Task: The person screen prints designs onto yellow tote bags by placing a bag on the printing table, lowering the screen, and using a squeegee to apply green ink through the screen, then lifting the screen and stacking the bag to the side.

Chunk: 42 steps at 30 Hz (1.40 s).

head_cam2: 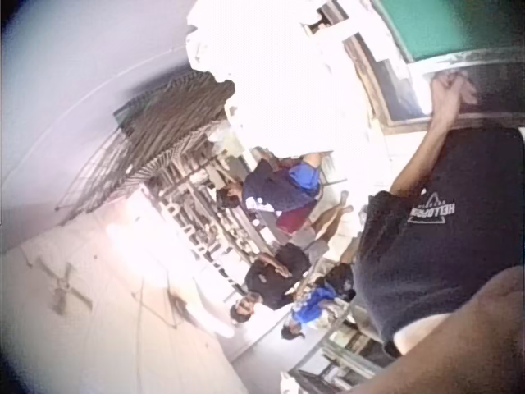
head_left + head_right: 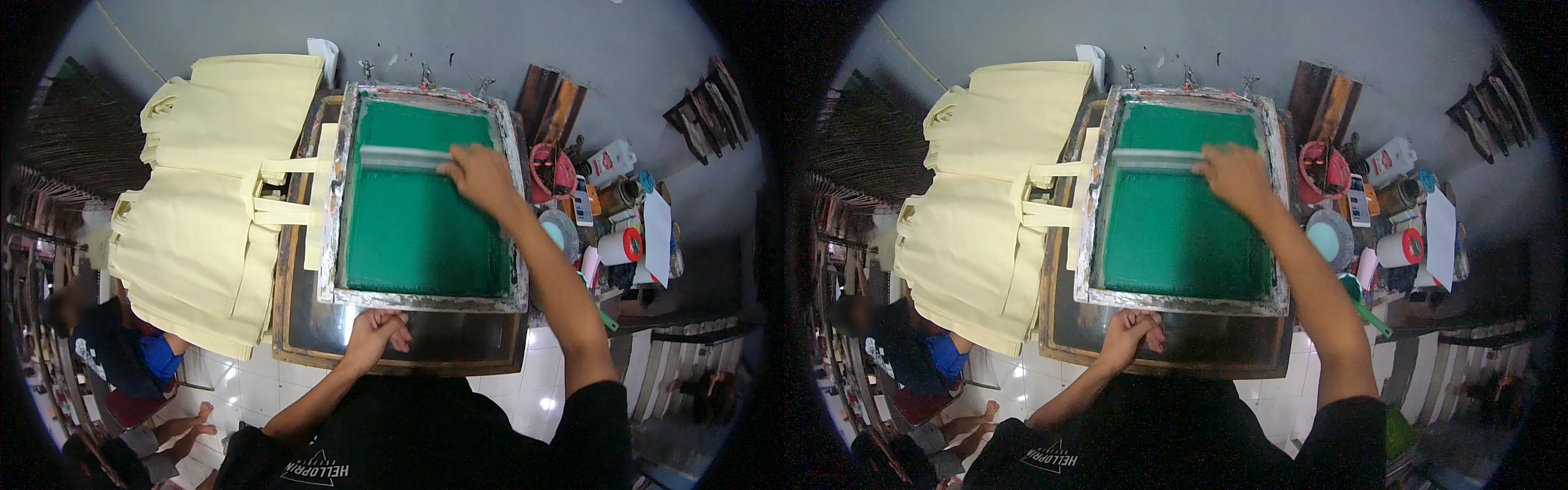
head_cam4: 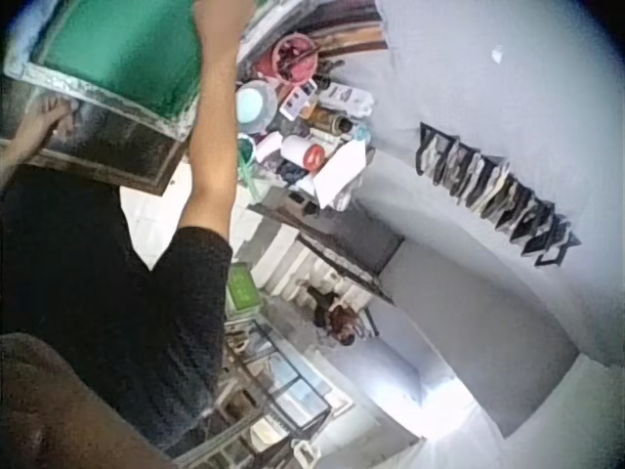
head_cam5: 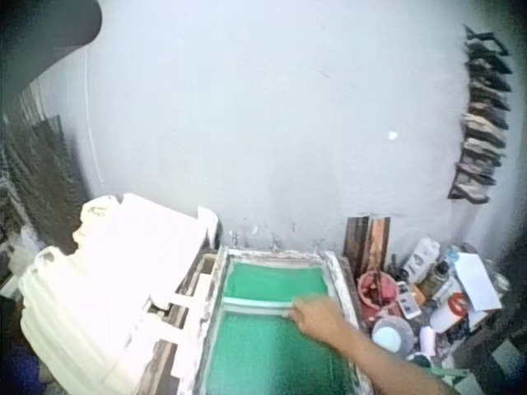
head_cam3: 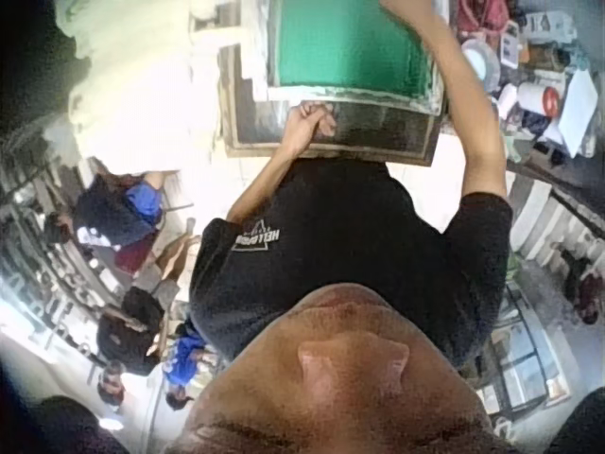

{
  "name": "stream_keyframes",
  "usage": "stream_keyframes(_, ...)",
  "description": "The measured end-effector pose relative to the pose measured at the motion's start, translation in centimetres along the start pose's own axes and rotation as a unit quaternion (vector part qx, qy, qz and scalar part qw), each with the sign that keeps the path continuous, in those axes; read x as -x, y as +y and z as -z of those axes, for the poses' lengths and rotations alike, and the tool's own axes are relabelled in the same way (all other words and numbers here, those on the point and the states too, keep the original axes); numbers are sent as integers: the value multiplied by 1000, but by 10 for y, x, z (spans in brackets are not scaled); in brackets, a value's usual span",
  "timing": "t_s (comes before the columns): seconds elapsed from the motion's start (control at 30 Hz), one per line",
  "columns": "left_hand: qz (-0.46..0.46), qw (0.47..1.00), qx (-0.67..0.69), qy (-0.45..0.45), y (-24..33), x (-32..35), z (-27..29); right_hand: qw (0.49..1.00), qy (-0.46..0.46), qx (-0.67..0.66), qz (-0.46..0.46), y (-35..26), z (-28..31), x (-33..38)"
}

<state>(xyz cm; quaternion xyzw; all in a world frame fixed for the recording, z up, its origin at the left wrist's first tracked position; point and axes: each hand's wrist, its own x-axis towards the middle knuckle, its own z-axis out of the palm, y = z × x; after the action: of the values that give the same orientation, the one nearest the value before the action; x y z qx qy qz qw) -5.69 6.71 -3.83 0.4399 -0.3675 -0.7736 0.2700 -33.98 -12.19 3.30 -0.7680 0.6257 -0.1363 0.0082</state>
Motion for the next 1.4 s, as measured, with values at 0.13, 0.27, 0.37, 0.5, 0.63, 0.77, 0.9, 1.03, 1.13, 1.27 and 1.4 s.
stream_keyframes(0.13,71,992,96,-52,5,-4,12,997,-45,-54,-38,49,1,-78)
stream_keyframes(0.27,97,966,230,-66,22,9,5,992,-68,-85,-63,50,21,-112)
stream_keyframes(0.37,127,961,169,-179,35,9,13,996,-36,-58,-63,70,10,-125)
stream_keyframes(0.5,-89,979,-121,-136,111,-35,9,995,10,63,-81,52,-11,-119)
stream_keyframes(0.63,-377,846,-368,84,199,-124,8,994,43,76,-67,41,-18,-102)
stream_keyframes(0.77,-570,585,-553,165,244,-212,32,987,149,52,7,37,-30,-79)
stream_keyframes(0.9,-353,726,-574,136,239,-213,32,990,129,62,0,28,-26,-54)
stream_keyframes(1.03,-338,741,-569,116,229,-189,32,994,95,52,-7,11,-17,-30)
stream_keyframes(1.13,-331,744,-568,118,214,-170,32,995,90,41,-7,-4,-13,-7)
stream_keyframes(1.27,-297,741,-592,113,192,-130,26,995,92,30,-4,-21,-10,32)
stream_keyframes(1.4,-320,736,-586,107,166,-88,25,997,82,11,-1,-42,-8,75)
